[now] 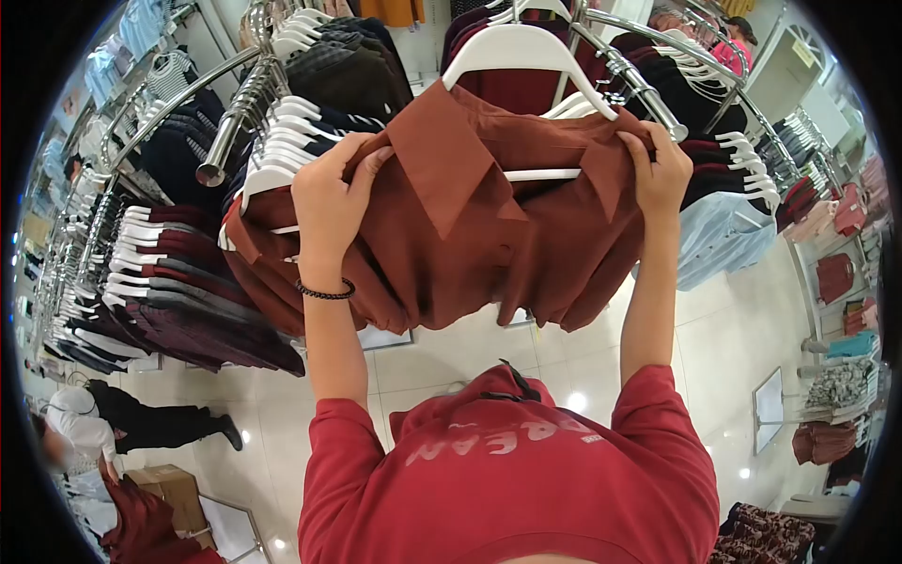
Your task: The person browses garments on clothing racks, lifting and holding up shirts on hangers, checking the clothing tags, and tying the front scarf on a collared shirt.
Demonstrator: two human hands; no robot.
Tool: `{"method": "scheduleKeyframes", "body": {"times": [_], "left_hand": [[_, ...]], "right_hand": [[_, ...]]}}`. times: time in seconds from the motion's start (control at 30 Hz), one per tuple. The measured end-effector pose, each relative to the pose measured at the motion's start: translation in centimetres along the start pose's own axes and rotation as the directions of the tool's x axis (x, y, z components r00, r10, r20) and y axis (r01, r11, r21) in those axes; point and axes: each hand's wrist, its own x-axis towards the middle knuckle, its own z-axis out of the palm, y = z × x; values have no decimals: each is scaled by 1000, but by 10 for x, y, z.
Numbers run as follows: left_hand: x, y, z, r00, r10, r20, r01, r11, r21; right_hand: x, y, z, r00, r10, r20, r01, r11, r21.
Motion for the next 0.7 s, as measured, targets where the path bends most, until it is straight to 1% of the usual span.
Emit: {"method": "scheduleKeyframes", "body": {"times": [0.1,0.17,0.2,0.23,0.3,0.43,0.5,0.53,0.57,0.63,0.7], "left_hand": [[2,-4,7,1000,23,2,-23,999,48],[3,-10,12,999,26,29,-28,996,80],[5,-13,14,998,16,68,-24,993,117],[5,-15,17,997,13,76,-22,993,119],[5,-19,21,996,4,89,-16,992,126],[3,-22,22,997,-1,80,-4,999,53],[1,-26,15,994,-24,103,38,990,-138],[0,-28,9,993,-35,115,61,971,-230],[-4,-28,-1,970,-132,205,213,869,-446],[-14,-40,-12,979,-71,192,178,758,-627],[-28,-41,-14,961,-191,198,274,739,-615]], "right_hand": [[1,0,0,999,39,1,-39,999,6],[0,1,-1,999,46,1,-46,999,-16],[-1,4,1,999,47,-3,-47,998,-31],[-2,5,1,999,41,-7,-41,999,-3],[-2,1,-1,997,71,17,-71,997,-22],[-8,2,-2,999,4,-32,-6,999,-49],[-13,7,-1,995,-38,-87,31,997,-74],[-13,4,-4,990,-66,-121,60,997,-52],[-12,3,-5,987,-74,-140,67,996,-52],[-11,7,-6,979,-88,-183,79,995,-57],[-7,14,-5,976,-76,-202,68,997,-48]]}}
